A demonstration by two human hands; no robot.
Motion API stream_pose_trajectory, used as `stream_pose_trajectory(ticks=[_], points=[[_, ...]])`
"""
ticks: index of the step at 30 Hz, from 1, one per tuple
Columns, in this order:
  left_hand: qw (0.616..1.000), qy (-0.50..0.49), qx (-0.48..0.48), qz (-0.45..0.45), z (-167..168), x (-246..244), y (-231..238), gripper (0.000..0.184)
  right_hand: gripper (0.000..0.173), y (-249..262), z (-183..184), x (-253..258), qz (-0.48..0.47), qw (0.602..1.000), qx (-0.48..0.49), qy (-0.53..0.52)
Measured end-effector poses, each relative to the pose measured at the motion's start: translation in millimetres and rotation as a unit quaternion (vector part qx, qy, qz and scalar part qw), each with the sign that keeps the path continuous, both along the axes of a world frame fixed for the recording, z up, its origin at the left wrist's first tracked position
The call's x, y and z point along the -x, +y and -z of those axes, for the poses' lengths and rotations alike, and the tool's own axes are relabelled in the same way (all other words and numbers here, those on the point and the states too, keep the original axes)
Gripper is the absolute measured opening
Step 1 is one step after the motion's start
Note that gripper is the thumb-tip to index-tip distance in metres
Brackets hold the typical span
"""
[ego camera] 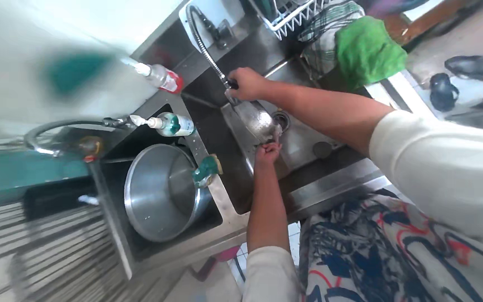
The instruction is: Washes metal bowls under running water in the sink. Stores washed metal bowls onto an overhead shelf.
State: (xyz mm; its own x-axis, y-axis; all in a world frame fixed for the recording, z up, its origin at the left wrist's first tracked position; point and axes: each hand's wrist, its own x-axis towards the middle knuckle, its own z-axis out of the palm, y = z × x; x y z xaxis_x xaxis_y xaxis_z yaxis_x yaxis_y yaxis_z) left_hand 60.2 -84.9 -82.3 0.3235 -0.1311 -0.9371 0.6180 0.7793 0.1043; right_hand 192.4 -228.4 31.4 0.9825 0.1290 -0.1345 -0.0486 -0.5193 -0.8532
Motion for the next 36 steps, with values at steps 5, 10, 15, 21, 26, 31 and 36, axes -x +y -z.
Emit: stream_pose_trajectory(ticks=[5, 10, 15, 21, 26, 31, 36], points=[[0.997, 0.004, 0.055, -0.055, 8, 0, 0, 0.031, 0.03, -10, -3, 10, -0.014, 1.0, 0.016, -0.01], [0.998, -0.033, -0.028, 0.041, -8, 8, -2, 0.026, 0.03, -27, 12, 10, 0.005, 0.999, 0.035, 0.008], [0.936, -0.109, -0.285, 0.178, -15, 23, -15, 0.031, 0.032, -39, 7, 15, 0.003, 1.0, 0.016, -0.007], [0.828, -0.14, -0.436, 0.323, 1, 28, -22, 0.059, 0.046, -31, 28, 23, 0.041, 0.995, -0.069, -0.053], [0.801, -0.198, -0.448, 0.344, 17, 18, -19, 0.06, 0.05, -3, 66, 59, 0.112, 0.89, -0.398, 0.193], [0.78, -0.256, -0.468, 0.328, 24, 10, -16, 0.061, 0.042, 30, 90, 44, 0.09, 0.948, -0.148, 0.268], [0.775, -0.29, -0.478, 0.295, 13, 0, -13, 0.061, 0.032, 1, 109, 48, 0.001, 0.995, 0.003, 0.098]])
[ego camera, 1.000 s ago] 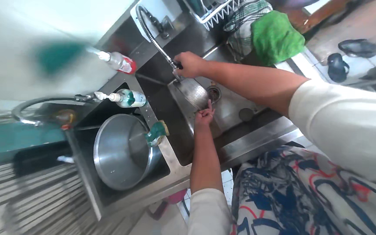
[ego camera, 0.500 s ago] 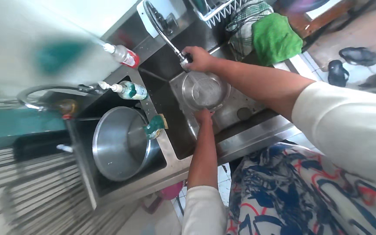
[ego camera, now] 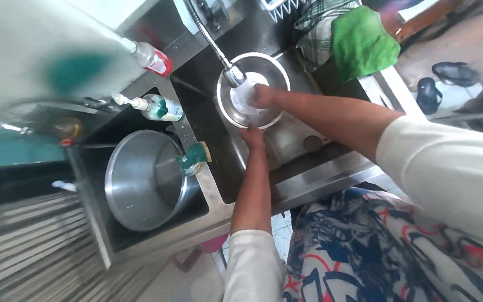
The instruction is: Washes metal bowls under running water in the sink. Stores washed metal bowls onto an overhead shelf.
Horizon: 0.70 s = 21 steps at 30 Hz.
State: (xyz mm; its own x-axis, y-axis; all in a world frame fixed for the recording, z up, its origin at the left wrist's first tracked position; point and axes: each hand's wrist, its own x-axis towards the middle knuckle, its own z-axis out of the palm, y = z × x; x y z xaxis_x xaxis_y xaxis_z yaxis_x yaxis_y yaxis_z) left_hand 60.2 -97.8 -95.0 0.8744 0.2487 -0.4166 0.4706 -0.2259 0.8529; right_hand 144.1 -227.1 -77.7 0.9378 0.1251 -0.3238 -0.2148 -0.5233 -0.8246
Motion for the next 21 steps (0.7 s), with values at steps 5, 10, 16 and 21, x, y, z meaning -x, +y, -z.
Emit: stream_pose_trajectory(ticks=[5, 10, 16, 21], points=[[1.0, -0.012, -0.002, -0.025, -15, -8, 2, 0.049, 0.035, -64, -44, 38, 0.187, 0.982, 0.028, -0.018], [0.998, -0.033, -0.052, -0.027, -20, -1, 9, 0.059, 0.066, -86, 22, 60, 0.235, 0.963, -0.051, 0.124], [0.998, 0.055, 0.033, -0.007, -41, 9, 18, 0.05, 0.056, -66, 27, 86, 0.248, 0.94, -0.155, 0.177], [0.976, 0.19, 0.014, 0.104, -45, 22, 29, 0.033, 0.059, -81, 35, 111, 0.243, 0.951, -0.099, 0.165]])
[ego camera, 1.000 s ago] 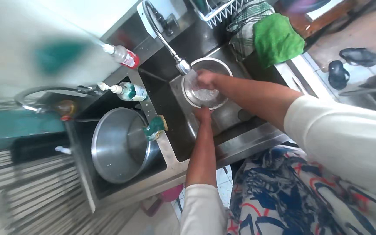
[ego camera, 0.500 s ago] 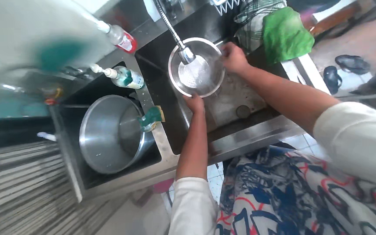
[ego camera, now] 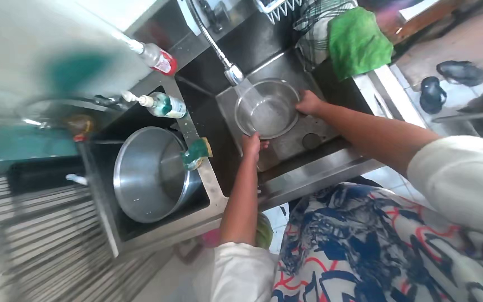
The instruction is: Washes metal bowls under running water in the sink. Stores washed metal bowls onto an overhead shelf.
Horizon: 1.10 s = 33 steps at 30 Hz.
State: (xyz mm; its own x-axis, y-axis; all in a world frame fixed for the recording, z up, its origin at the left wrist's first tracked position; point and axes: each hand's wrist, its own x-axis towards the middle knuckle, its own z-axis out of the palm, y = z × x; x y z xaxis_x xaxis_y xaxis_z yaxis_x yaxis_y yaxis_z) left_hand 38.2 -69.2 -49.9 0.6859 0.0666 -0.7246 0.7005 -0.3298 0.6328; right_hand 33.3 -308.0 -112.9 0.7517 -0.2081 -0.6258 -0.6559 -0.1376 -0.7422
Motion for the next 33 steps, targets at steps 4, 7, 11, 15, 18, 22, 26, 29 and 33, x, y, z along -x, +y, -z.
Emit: stream_pose_trajectory(ticks=[4, 7, 11, 15, 18, 22, 26, 29, 33], points=[[0.983, 0.097, -0.055, 0.149, -10, 7, -1, 0.043, 0.04, -21, 6, 7, -0.019, 0.999, 0.045, 0.001], [0.955, 0.013, -0.195, 0.223, -15, -1, 1, 0.062, 0.039, -29, -8, -4, -0.04, 0.993, 0.11, 0.005], [0.943, -0.141, -0.18, 0.243, -29, -34, -18, 0.045, 0.028, -3, -18, -14, -0.133, 0.981, 0.13, -0.052], [0.985, -0.098, -0.027, 0.139, -18, -70, -54, 0.034, 0.021, 13, -5, -8, -0.138, 0.987, 0.059, -0.05], [0.993, -0.074, -0.003, 0.093, -11, -83, -63, 0.032, 0.022, 1, -1, -9, -0.072, 0.997, 0.003, -0.008], [0.929, -0.131, -0.228, 0.26, -11, -79, -24, 0.036, 0.024, 7, -34, -17, -0.009, 0.99, -0.089, 0.105], [0.832, -0.01, -0.395, 0.39, -38, -65, 25, 0.051, 0.017, 23, -46, -24, -0.037, 0.977, -0.129, 0.165], [0.829, 0.115, -0.346, 0.425, -54, -59, 52, 0.049, 0.017, 24, -40, -25, -0.046, 0.971, -0.119, 0.202], [0.89, 0.154, -0.261, 0.342, -48, -51, 76, 0.04, 0.009, 26, -38, -25, -0.021, 0.963, -0.143, 0.226]])
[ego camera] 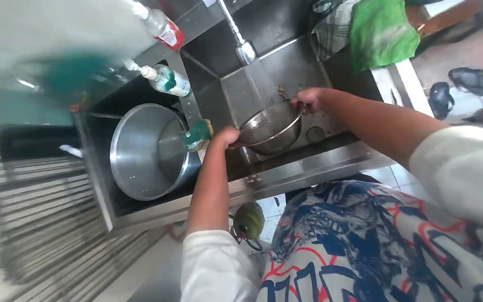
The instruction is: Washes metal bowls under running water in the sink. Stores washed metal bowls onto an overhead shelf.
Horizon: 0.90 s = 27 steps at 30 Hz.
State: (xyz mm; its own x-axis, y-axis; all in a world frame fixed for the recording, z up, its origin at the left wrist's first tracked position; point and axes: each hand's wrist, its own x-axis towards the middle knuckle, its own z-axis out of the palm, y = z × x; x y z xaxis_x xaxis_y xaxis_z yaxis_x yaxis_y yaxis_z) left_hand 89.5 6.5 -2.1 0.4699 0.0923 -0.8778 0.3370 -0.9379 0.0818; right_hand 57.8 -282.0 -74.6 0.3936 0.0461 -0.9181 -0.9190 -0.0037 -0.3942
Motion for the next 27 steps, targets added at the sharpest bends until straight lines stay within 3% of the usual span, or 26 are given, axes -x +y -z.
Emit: stream_pose_trajectory(ticks=[5, 8, 12, 20, 24, 27], points=[[0.996, -0.043, 0.066, -0.038, -3, -1, 2, 0.04, 0.008, -11, 1, 4, 0.019, 0.998, 0.014, -0.053], [0.978, -0.071, 0.17, -0.095, 12, 3, -15, 0.04, 0.022, -33, -23, 11, -0.003, 0.981, 0.092, -0.169], [0.956, -0.081, 0.244, -0.138, 39, 5, -53, 0.04, 0.039, -56, -62, 12, 0.014, 0.968, 0.145, -0.205], [0.968, -0.048, 0.228, -0.092, 58, 4, -85, 0.039, 0.051, -79, -78, 20, 0.031, 0.965, 0.166, -0.2], [0.973, -0.024, 0.22, -0.064, 56, 7, -82, 0.038, 0.058, -80, -64, 29, 0.022, 0.967, 0.191, -0.169], [0.976, -0.003, 0.207, -0.073, 54, 17, -75, 0.039, 0.051, -80, -38, 29, 0.014, 0.976, 0.188, -0.113]])
